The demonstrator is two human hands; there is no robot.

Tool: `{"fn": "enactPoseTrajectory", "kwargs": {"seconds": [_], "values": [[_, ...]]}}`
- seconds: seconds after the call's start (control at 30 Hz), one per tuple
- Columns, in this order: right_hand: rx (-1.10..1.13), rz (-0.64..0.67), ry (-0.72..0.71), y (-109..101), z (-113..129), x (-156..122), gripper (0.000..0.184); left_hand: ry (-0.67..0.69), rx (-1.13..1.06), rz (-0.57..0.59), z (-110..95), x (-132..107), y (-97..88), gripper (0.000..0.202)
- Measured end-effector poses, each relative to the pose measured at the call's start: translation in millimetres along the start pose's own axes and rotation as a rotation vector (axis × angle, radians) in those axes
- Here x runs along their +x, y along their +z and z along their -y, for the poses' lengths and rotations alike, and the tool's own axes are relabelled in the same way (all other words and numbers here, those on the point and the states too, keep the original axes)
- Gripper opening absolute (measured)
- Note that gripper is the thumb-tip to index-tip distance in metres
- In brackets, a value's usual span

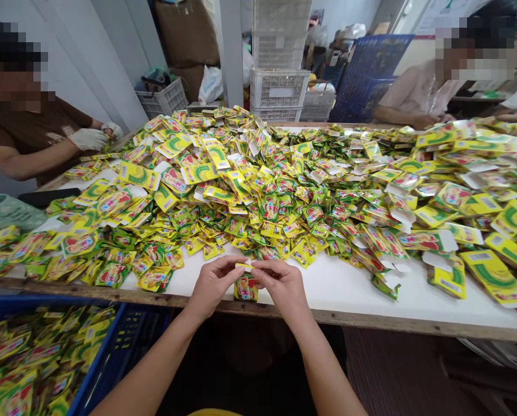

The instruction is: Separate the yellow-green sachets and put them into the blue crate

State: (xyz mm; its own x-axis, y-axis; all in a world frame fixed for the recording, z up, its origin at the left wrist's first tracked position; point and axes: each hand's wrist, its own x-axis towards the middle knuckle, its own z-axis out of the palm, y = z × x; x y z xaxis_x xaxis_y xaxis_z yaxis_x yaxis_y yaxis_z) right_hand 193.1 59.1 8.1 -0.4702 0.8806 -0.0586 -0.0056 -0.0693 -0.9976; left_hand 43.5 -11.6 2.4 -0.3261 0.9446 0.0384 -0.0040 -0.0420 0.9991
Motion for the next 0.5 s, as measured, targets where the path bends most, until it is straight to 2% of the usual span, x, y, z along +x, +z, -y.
{"fn": "enactPoseTrajectory", "kwargs": {"seconds": [0.17,0.23,0.37,0.43,0.5], "values": [[-0.177,0.053,-0.240,-6.8,-7.2,-5.5,0.021,0.283,0.163,0.054,2.9,0.0,-10.0,0.016],[-0.295,0.031,-0.371,-5.8,-11.1,-12.0,0.018,0.379,0.217,0.095,6.6,-2.1,-16.2,0.019],[-0.462,-0.045,-0.586,-2.2,-17.0,-26.3,0.021,0.481,0.278,0.158,15.9,-7.0,-19.3,0.025],[-0.459,0.015,-0.575,-6.5,-18.0,-24.7,0.020,0.508,0.303,0.199,18.9,-7.7,-13.4,0.025],[-0.432,0.076,-0.483,-16.2,-17.4,-11.7,0.018,0.501,0.334,0.230,18.3,-8.3,-7.7,0.027]]}}
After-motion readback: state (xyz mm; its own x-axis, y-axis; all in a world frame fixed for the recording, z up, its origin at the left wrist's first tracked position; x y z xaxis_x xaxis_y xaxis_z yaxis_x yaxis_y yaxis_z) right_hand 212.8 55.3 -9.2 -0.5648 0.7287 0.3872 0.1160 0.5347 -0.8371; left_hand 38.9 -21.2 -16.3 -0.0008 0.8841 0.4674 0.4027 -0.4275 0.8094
